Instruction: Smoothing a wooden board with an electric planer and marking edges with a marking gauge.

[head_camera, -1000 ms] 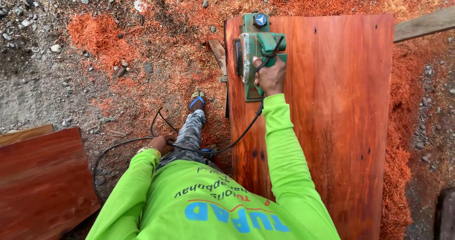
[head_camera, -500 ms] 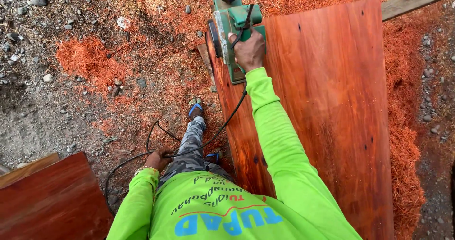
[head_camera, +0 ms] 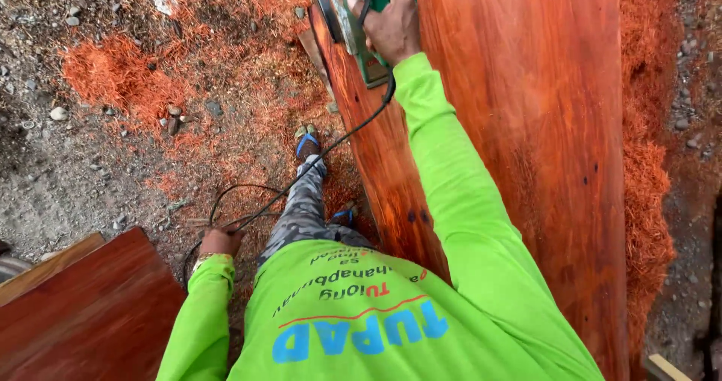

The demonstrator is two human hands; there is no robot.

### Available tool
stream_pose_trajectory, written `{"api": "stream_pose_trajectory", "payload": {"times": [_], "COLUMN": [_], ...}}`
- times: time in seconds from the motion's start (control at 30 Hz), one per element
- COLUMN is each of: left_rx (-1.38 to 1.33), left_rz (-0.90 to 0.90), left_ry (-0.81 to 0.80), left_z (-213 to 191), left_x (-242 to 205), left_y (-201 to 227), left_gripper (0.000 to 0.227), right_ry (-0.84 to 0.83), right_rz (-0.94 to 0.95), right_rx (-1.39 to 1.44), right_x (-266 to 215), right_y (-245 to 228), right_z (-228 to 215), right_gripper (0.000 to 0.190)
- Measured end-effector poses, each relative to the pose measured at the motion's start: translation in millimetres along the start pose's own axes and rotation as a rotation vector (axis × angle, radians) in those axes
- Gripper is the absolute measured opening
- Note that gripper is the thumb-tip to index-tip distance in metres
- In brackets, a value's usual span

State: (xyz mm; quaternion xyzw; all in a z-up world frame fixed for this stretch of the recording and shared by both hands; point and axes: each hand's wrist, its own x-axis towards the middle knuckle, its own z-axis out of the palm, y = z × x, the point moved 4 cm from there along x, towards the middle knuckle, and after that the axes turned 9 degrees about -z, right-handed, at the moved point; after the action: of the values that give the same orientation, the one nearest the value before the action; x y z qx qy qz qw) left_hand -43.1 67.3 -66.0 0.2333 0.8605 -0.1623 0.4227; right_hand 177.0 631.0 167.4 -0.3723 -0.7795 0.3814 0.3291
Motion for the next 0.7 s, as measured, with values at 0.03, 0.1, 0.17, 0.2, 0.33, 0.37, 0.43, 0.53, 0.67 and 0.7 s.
{"api": "stream_pose_trajectory", "payload": {"times": [0.03,0.1,0.17,0.2,0.33,0.37,0.43,0.53,0.67,0.7], "left_rx": [0.002,-0.014,-0.03,-0.059,-0.124,-0.137,-0.135,-0.093,-0.079,-0.046], "left_rz": [0.011,-0.123,0.016,0.146,0.293,0.386,0.485,0.577,1.046,1.147], "left_ry": [0.0,-0.097,0.011,0.129,0.337,0.386,0.429,0.475,0.613,0.563], "left_z": [-17.2,-43.5,-13.0,-0.8,-9.7,-14.2,-30.3,-44.9,-33.5,-32.1], "left_x": [-3.5,-17.0,20.3,37.8,7.9,-6.1,-54.4,-134.1,-201.4,-220.2], "left_y": [9.3,16.5,-2.0,-7.6,39.2,55.7,96.0,160.7,230.5,249.8], "left_gripper": [0.044,0.048,0.048,0.051,0.047,0.042,0.038,0.042,0.06,0.066], "right_ry": [0.007,-0.01,-0.017,-0.03,0.017,0.028,0.049,0.057,0.089,0.096], "right_rz": [0.001,0.085,0.215,0.333,0.443,0.499,0.568,0.708,0.758,0.758], "right_rx": [-0.009,0.14,0.068,0.003,-0.011,-0.029,-0.04,-0.076,-0.145,-0.167], "right_x": [-16.4,-58.8,-117.5,-146.6,-286.6,-322.1,-393.8,-503.4,-617.5,-638.9], "right_y": [-6.2,-16.1,-33.8,-42.0,-62.6,-63.7,-63.5,-67.6,-92.0,-94.9], "right_z": [-11.5,-31.6,-58.5,-72.2,-123.9,-135.2,-155.1,-177.6,-198.0,-203.0], "right_gripper": [0.035,0.032,0.03,0.029,0.028,0.03,0.032,0.04,0.04,0.041]}}
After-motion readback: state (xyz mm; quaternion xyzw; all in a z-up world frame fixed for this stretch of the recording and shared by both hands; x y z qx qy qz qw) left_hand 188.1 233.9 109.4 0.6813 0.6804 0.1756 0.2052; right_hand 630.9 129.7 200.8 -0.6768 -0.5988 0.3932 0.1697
